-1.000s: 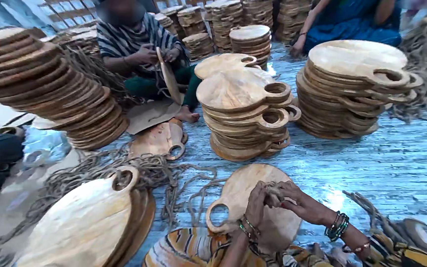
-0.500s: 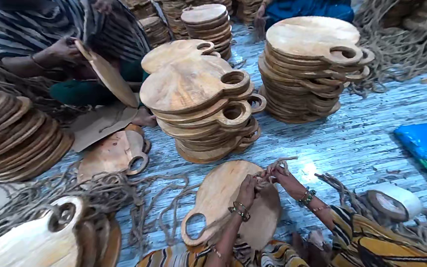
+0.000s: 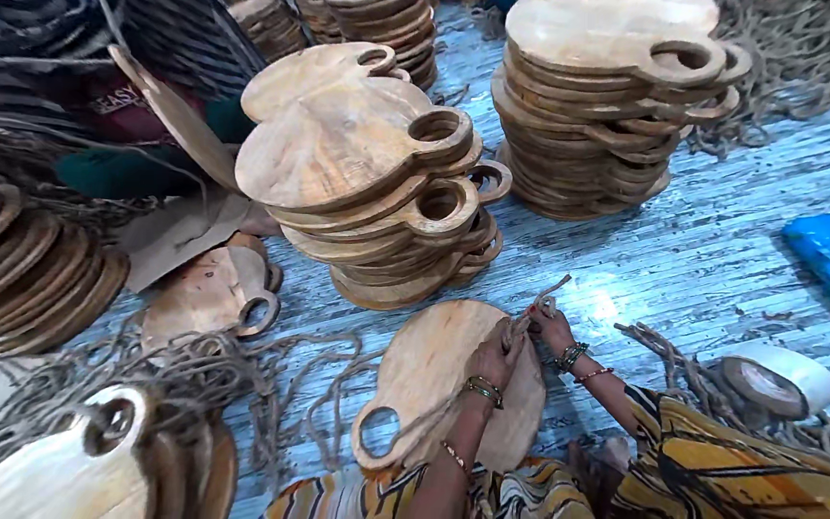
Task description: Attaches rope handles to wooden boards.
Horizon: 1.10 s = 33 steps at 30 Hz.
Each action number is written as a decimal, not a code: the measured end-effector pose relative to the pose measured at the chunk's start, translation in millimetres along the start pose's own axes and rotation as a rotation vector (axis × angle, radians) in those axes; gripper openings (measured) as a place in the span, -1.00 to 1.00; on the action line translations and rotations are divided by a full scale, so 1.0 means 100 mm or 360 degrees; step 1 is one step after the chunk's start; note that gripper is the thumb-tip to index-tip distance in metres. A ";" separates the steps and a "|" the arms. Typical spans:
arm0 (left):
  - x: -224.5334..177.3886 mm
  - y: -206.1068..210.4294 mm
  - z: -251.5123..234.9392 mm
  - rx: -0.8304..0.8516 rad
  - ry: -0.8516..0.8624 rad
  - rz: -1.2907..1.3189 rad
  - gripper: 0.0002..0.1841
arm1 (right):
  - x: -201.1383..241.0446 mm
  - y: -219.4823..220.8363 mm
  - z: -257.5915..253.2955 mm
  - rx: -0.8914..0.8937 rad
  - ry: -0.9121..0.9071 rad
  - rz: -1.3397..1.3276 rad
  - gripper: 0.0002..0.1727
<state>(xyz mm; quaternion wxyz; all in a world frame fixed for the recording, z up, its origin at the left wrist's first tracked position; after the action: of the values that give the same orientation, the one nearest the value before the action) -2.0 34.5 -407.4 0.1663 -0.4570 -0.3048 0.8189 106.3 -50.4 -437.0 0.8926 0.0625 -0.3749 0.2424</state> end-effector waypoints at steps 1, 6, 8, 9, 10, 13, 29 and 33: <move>0.00 0.00 0.00 0.0002 0.0013 0.0026 -0.40 | 0.02 0.01 0.03 -0.0047 0.0024 -0.0060 -0.66; -0.02 -0.01 0.01 0.0041 -0.0005 0.0016 -0.35 | 0.07 0.02 0.03 -0.0084 0.0006 -0.0056 -0.64; -0.05 0.00 0.01 0.0031 -0.0040 -0.0042 -0.27 | 0.08 -0.05 -0.04 -0.0039 -0.0084 0.0173 -0.62; -0.09 -0.01 0.01 0.0008 -0.0049 -0.0085 -0.25 | 0.10 -0.08 -0.05 -0.0020 -0.0132 0.0272 -0.62; -0.13 -0.03 0.00 -0.0004 -0.0053 -0.0137 -0.25 | 0.12 -0.09 -0.04 -0.0014 -0.0179 0.0326 -0.64; -0.20 0.00 -0.08 -0.0023 0.0063 -0.0183 -0.36 | 0.13 -0.13 0.06 -0.0019 -0.0257 0.0286 -0.69; -0.17 0.11 -0.20 -0.0103 0.0167 -0.0127 -0.55 | 0.28 -0.10 0.04 -0.0176 -0.0078 -0.0006 -0.74; -0.18 0.11 -0.18 -0.0184 0.0111 -0.0109 -0.58 | 0.31 -0.10 -0.02 -0.0225 -0.0086 -0.0090 -0.76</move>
<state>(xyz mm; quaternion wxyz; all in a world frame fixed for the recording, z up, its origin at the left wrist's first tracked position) 22.9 22.1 -409.7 0.1781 -0.4834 -0.3609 0.7774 130.7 -47.2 -416.0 0.8908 0.0163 -0.4132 0.1881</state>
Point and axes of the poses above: each hand's wrist, its own z-axis away from the middle knuckle, its own y-axis out of the palm, x = y × z, the point moved 2 cm from there along -z, towards the middle knuckle, and after that the axes turned 10 degrees about y, right-handed, at the moved point
